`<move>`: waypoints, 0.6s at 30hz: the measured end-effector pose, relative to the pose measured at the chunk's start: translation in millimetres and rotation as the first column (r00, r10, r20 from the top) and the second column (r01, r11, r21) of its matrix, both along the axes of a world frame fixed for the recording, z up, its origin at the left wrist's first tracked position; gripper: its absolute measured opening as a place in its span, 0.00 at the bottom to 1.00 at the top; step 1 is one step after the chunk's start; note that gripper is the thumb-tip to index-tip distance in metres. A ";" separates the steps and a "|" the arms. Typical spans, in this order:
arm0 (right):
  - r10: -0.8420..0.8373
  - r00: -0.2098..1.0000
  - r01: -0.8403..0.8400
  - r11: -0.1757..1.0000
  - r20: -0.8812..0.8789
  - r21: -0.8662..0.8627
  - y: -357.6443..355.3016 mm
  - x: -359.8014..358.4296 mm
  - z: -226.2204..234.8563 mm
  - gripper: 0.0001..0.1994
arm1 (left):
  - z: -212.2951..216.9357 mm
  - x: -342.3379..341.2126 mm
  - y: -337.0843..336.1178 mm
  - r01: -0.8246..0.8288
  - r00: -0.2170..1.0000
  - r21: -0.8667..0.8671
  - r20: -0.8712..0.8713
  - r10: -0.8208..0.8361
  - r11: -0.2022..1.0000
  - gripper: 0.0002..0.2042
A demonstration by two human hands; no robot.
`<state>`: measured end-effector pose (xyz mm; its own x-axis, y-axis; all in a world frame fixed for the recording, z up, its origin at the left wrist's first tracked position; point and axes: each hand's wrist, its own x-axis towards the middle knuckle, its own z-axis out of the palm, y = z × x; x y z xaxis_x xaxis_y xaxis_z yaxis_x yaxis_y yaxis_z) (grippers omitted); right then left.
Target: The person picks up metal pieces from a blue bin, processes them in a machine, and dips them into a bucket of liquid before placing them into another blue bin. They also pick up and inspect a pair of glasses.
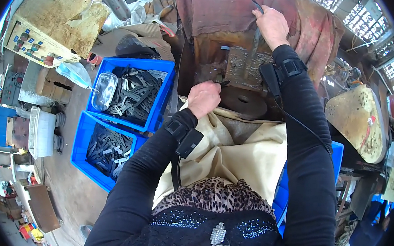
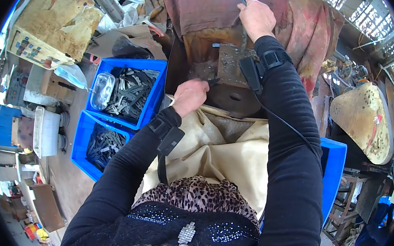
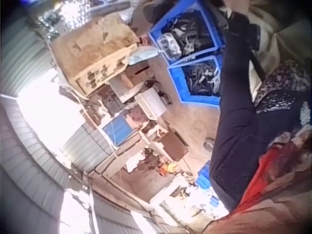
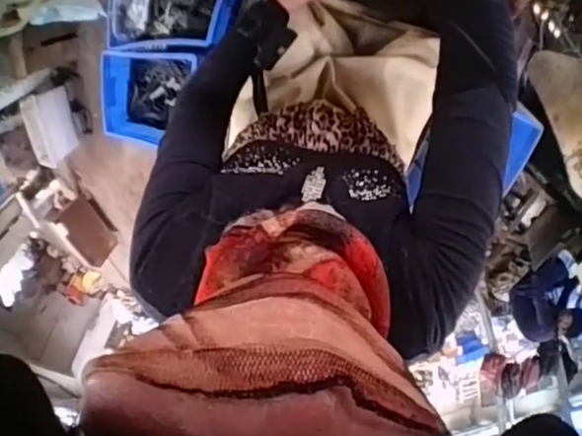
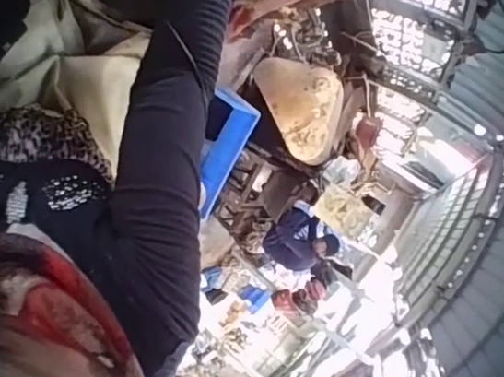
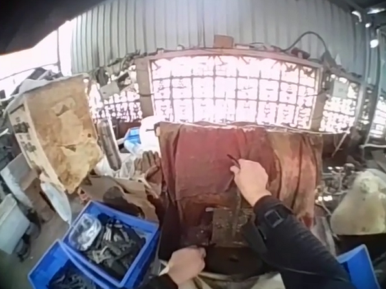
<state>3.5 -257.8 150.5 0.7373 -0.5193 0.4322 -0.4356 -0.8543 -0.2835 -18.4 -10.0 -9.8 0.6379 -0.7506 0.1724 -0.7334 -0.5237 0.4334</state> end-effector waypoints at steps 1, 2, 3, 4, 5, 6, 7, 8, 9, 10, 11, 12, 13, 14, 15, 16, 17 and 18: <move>0.003 1.000 -0.003 1.000 -0.010 0.004 -0.5 0.1 0.4 0.16 | 0.6 0.0 -0.6 -0.006 1.000 0.008 0.005 0.006 1.000 0.06; 0.002 1.000 -0.002 1.000 -0.004 0.002 -0.5 0.0 0.7 0.16 | 0.8 -0.4 -0.6 -0.010 1.000 0.017 0.003 0.010 1.000 0.06; 0.002 1.000 -0.002 1.000 -0.003 0.000 -0.6 0.6 1.0 0.16 | 1.2 -0.3 -0.7 -0.011 1.000 0.018 0.011 0.011 1.000 0.06; 0.000 1.000 0.000 1.000 -0.002 -0.002 -0.5 0.8 1.4 0.16 | 1.8 -0.7 -0.6 -0.009 1.000 0.020 0.011 0.009 1.000 0.06; 0.000 1.000 0.000 1.000 -0.001 0.001 -0.5 0.8 1.6 0.16 | 2.0 -0.9 -0.4 -0.006 1.000 0.008 0.016 0.006 1.000 0.06; -0.002 1.000 0.002 1.000 -0.001 0.004 -0.8 1.0 2.0 0.16 | 2.7 -1.1 -0.7 -0.007 1.000 0.023 0.012 0.007 1.000 0.06; -0.007 1.000 0.007 1.000 -0.010 0.009 0.3 0.3 1.0 0.16 | 2.3 -1.8 0.4 -0.006 1.000 0.023 0.011 0.006 1.000 0.06; -0.007 1.000 0.007 1.000 -0.010 0.012 -0.2 0.5 1.5 0.16 | 2.7 -1.7 -0.1 -0.007 1.000 0.022 0.012 0.007 1.000 0.06; -0.008 1.000 0.009 1.000 -0.017 0.017 -0.2 0.4 1.8 0.16 | 2.6 -1.7 0.0 -0.007 1.000 0.025 0.013 0.007 1.000 0.06; -0.009 1.000 0.010 1.000 -0.023 0.023 -0.5 0.8 2.2 0.16 | 2.5 -1.1 -0.6 -0.008 1.000 0.028 0.015 0.007 1.000 0.06; -0.008 1.000 0.009 1.000 -0.025 0.024 -0.6 0.7 2.5 0.16 | 2.3 -0.8 -0.7 -0.008 1.000 0.031 0.016 0.007 0.999 0.06; -0.008 1.000 0.008 1.000 -0.027 0.026 -0.8 1.0 2.7 0.16 | 1.9 -0.4 -0.6 -0.002 1.000 0.022 0.008 0.002 1.000 0.06; -0.006 1.000 0.007 1.000 -0.026 0.024 -1.2 1.4 3.1 0.16 | 1.9 0.1 -0.9 0.003 1.000 0.012 0.001 -0.003 1.000 0.06; -0.012 1.000 0.013 0.999 -0.025 0.031 -0.1 1.3 2.1 0.16 | 1.1 -0.2 0.4 0.006 1.000 0.013 -0.020 -0.005 1.000 0.06; -0.015 1.000 0.016 0.999 -0.019 0.035 -0.4 1.8 2.3 0.16 | 1.1 0.0 -0.1 0.006 1.000 0.012 0.003 -0.006 1.000 0.06; -0.018 1.000 0.018 0.999 -0.014 0.038 -0.1 1.9 2.2 0.16 | 0.7 -0.3 -0.2 0.002 1.000 0.022 0.014 -0.002 1.000 0.06; -0.017 1.000 0.018 0.999 -0.014 0.047 -0.4 2.5 2.5 0.16 | 0.5 -0.1 -0.8 -0.004 1.000 0.031 0.025 0.003 1.000 0.06; -0.017 1.000 0.018 0.998 -0.014 0.055 -0.4 2.6 2.7 0.16 | 0.4 -0.4 -0.9 -0.006 1.000 0.030 0.025 0.005 1.000 0.06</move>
<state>6.0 -258.2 153.2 0.7336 -0.5551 0.3920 -0.4546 -0.8296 -0.3242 -18.8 -10.9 -9.4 0.6379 -0.7522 0.1655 -0.7407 -0.5403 0.3993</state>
